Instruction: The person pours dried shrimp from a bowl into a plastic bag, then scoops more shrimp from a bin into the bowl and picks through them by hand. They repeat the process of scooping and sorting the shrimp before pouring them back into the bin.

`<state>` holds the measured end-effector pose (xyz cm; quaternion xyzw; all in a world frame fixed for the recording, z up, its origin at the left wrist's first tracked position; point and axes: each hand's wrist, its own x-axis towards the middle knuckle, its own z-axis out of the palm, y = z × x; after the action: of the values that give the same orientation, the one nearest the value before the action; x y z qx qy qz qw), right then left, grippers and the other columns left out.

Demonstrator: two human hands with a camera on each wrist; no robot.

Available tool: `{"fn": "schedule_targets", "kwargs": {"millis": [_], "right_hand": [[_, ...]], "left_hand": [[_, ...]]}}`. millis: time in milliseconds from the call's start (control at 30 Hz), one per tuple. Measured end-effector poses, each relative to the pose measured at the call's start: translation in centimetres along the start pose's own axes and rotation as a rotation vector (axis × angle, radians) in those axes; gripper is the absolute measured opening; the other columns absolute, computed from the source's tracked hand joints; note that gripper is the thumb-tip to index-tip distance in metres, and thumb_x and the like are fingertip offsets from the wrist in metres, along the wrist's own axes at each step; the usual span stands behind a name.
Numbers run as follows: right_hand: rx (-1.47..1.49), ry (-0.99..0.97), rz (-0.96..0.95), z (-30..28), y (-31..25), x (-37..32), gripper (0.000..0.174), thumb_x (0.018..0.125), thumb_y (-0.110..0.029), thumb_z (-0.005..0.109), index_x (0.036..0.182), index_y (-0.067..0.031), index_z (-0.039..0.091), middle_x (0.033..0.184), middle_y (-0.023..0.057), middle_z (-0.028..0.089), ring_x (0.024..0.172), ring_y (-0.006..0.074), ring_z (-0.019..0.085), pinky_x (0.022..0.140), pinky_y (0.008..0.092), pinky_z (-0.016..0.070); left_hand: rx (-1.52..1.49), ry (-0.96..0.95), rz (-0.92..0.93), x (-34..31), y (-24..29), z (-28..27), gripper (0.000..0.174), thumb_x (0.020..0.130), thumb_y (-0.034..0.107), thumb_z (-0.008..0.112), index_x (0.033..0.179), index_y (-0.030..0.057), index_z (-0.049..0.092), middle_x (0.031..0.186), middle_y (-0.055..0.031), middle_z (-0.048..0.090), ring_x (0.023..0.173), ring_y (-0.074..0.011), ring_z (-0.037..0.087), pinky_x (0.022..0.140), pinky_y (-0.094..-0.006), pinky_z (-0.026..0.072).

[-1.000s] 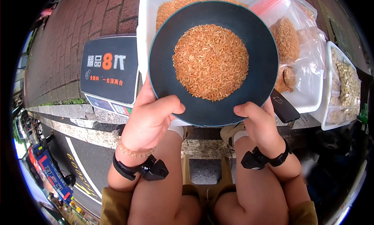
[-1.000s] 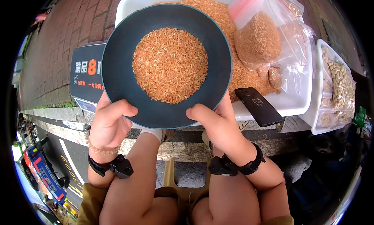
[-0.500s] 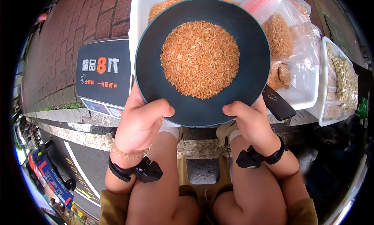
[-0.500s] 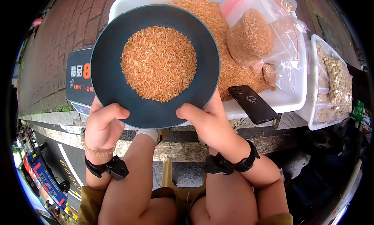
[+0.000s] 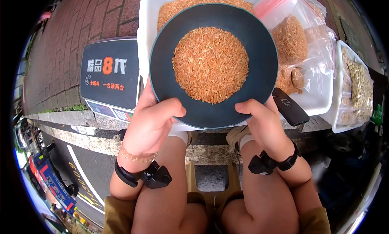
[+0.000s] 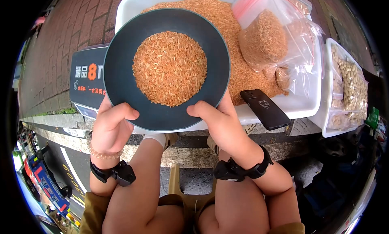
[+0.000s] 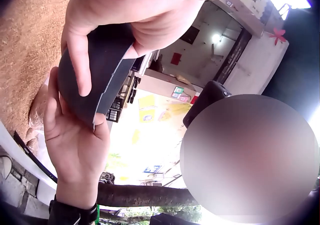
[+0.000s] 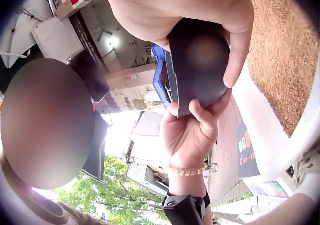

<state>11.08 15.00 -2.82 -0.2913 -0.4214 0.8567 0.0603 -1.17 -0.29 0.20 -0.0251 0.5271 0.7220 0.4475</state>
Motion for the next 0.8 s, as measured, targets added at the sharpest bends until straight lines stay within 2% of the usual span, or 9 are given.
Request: {"fn": "schedule_targets", "kwargs": {"millis": [100,300,367,400,467,533,633,733,800], "right_hand": [[-0.057,0.049,0.140,0.1,-0.1,0.8,0.051,0.075,-0.003,0.049,0.123,-0.0081,0.030,0.104,0.0070,0.049,0.088,0.0132,0.052,0.073,0.0251,0.0429],[0.157,-0.036,0.316,-0.2,0.6,1.6,0.064,0.074,0.000,0.044,0.131,-0.0102,0.017,0.122,0.0099,0.036,0.103,0.0180,0.047,0.084,0.0276,0.0403],[-0.108,0.030,-0.056,-0.1,1.1,0.8,0.071,0.072,0.004,0.042,0.134,-0.0098,0.012,0.124,0.0082,0.034,0.108,0.0164,0.041,0.088,0.0270,0.0356],[-0.108,0.026,-0.059,-0.1,1.2,0.8,0.071,0.072,0.004,0.042,0.134,-0.0098,0.012,0.124,0.0082,0.034,0.108,0.0164,0.041,0.088,0.0270,0.0356],[-0.159,0.089,-0.245,-0.3,1.1,0.9,0.057,0.070,0.008,0.041,0.125,-0.0072,0.031,0.112,0.0059,0.046,0.099,0.0153,0.048,0.084,0.0281,0.0395],[-0.159,0.044,-0.210,-0.8,0.7,1.6,0.060,0.070,0.008,0.041,0.127,-0.0069,0.030,0.110,0.0045,0.046,0.096,0.0136,0.048,0.082,0.0264,0.0391],[-0.087,0.100,0.164,-0.5,0.2,1.7,0.062,0.069,0.009,0.041,0.127,-0.0059,0.029,0.111,0.0052,0.045,0.099,0.0141,0.046,0.082,0.0257,0.0388],[-0.191,0.047,-0.184,-0.9,1.4,1.4,0.077,0.069,0.005,0.044,0.136,-0.0122,0.010,0.109,0.0051,0.044,0.087,0.0121,0.048,0.075,0.0236,0.0420],[-0.133,0.044,-0.111,-1.2,0.8,1.5,0.077,0.069,0.006,0.043,0.136,-0.0115,0.011,0.109,0.0047,0.044,0.089,0.0120,0.047,0.076,0.0236,0.0412]], "left_hand": [[-0.079,-0.035,-0.143,1.2,-0.8,-0.6,0.057,0.071,-0.009,0.041,0.125,0.0033,0.029,0.102,-0.0096,0.050,0.082,-0.0142,0.054,0.067,-0.0300,0.0514],[-0.174,-0.037,-0.254,2.8,-2.6,-0.5,0.058,0.072,-0.009,0.042,0.126,0.0034,0.024,0.104,-0.0095,0.049,0.081,-0.0144,0.055,0.067,-0.0376,0.0543],[-0.075,-0.010,-0.105,2.4,-2.8,-0.4,0.057,0.072,-0.010,0.042,0.125,0.0036,0.028,0.104,-0.0091,0.050,0.080,-0.0129,0.055,0.066,-0.0329,0.0531],[-0.073,-0.010,-0.100,2.3,-2.8,-0.4,0.057,0.072,-0.010,0.042,0.125,0.0036,0.028,0.104,-0.0091,0.050,0.080,-0.0129,0.055,0.066,-0.0329,0.0531],[-0.099,-0.045,-0.100,2.4,-2.4,-0.2,0.056,0.072,-0.011,0.041,0.125,0.0044,0.030,0.102,-0.0091,0.050,0.081,-0.0140,0.056,0.066,-0.0313,0.0522],[-0.151,-0.083,-0.146,2.8,-2.3,-0.3,0.057,0.072,-0.011,0.040,0.126,0.0054,0.028,0.104,-0.0101,0.049,0.085,-0.0158,0.056,0.067,-0.0332,0.0528],[-0.224,-0.105,-0.324,2.9,-2.4,-0.5,0.062,0.072,-0.012,0.038,0.129,0.0074,0.023,0.109,-0.0117,0.047,0.087,-0.0185,0.057,0.072,-0.0368,0.0534],[-0.039,-0.064,-0.161,2.5,-2.5,-0.5,0.064,0.071,-0.012,0.039,0.129,0.0081,0.022,0.108,-0.0114,0.048,0.087,-0.0194,0.057,0.072,-0.0371,0.0538],[-0.056,-0.028,-0.114,2.2,-2.0,0.3,0.053,0.071,-0.012,0.039,0.121,0.0012,0.031,0.103,-0.0131,0.051,0.087,-0.0222,0.058,0.072,-0.0358,0.0536]]}}
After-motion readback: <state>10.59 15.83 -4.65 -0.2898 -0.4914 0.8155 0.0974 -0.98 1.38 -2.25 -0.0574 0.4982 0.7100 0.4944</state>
